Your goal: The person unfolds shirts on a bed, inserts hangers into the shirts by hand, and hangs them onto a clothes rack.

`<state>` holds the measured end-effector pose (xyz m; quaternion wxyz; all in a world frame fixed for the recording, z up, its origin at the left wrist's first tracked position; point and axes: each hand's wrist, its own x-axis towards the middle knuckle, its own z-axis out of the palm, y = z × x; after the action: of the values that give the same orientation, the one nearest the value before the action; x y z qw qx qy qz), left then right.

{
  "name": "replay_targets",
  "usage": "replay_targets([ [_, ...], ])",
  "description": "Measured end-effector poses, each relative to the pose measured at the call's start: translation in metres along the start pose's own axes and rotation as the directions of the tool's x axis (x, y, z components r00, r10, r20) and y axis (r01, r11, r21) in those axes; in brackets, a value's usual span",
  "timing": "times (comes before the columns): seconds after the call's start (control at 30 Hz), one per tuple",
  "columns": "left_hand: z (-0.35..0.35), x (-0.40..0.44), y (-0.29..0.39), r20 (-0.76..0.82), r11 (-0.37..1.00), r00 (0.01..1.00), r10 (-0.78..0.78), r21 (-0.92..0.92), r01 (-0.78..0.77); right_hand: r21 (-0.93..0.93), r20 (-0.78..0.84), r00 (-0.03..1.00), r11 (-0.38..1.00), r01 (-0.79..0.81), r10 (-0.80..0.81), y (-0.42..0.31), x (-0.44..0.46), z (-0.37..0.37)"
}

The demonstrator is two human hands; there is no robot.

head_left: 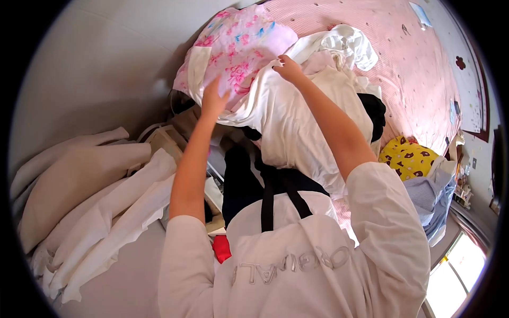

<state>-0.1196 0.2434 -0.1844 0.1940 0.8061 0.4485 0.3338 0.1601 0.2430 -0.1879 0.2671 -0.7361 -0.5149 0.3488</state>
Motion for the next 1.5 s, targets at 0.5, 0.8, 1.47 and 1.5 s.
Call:
replay_targets([
  [0.5, -0.008, -0.050, 0.044, 0.284, 0.916, 0.878, -0.386, 0.227, 0.330, -0.251, -0.121, 0.987, 0.965, 0.075, -0.108, 0.070, -0.209, -0.013],
  [0.8, -0.024, -0.060, 0.024, 0.255, 0.944, 0.927, -0.276, 0.253, 0.212, -0.465, 0.023, 1.000, 0.885, 0.001, 0.011, 0.089, -0.217, 0.002],
  [1.47, -0.121, -0.263, 0.152, -0.227, 0.857, 0.848, -0.480, 0.084, 0.508, -0.320, 0.297, 0.821, 0.759, 0.567, -0.488, -0.049, -0.257, 0.038],
  [1.5, -0.139, -0.275, 0.164, -0.288, 0.836, 0.815, -0.503, 0.078, 0.543, -0.276, 0.321, 0.770, 0.723, 0.633, -0.552, -0.069, -0.258, 0.051],
])
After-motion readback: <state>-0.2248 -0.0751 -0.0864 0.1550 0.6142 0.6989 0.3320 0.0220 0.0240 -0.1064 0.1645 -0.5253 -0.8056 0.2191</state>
